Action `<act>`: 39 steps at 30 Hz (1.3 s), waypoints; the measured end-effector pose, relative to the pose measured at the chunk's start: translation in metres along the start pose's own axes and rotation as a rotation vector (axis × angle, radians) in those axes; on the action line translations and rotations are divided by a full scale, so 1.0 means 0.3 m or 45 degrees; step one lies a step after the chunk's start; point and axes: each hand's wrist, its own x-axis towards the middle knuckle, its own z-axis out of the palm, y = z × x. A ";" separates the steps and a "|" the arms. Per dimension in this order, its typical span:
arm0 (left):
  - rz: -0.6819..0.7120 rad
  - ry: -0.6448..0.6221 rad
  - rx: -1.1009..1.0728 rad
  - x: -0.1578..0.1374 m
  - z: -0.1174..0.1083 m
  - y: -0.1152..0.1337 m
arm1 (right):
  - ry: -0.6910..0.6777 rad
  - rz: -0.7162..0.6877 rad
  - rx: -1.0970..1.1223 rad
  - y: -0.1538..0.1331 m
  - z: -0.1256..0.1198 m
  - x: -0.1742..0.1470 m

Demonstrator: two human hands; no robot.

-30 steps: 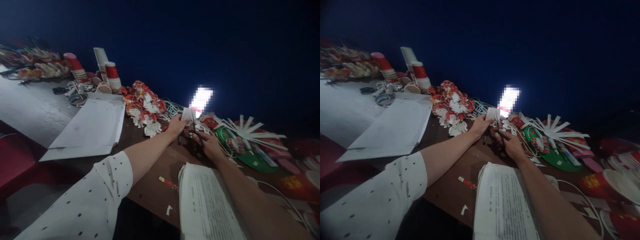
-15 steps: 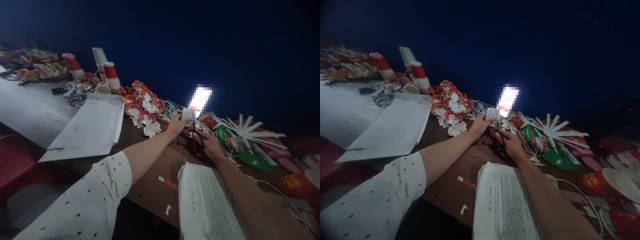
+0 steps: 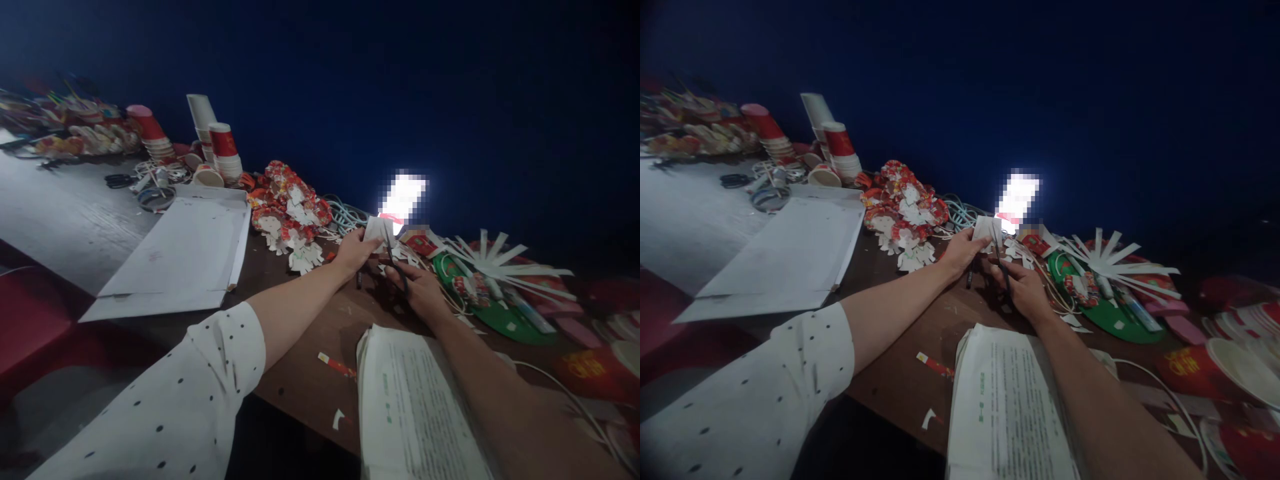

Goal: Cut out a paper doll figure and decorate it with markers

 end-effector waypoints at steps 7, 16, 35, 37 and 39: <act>0.001 0.006 0.038 0.003 -0.003 -0.003 | 0.003 -0.025 0.015 0.001 -0.001 0.002; 0.013 0.008 0.041 0.010 -0.007 -0.011 | -0.169 0.008 0.245 0.039 -0.008 0.004; -0.033 0.027 -0.036 -0.014 0.002 0.018 | -0.038 0.004 0.149 0.019 0.008 0.004; -0.042 0.031 -0.011 -0.020 0.001 0.026 | -0.033 0.002 0.142 0.016 0.008 0.004; -0.038 0.032 -0.002 -0.022 0.000 0.030 | -0.034 -0.008 0.145 0.017 0.008 0.005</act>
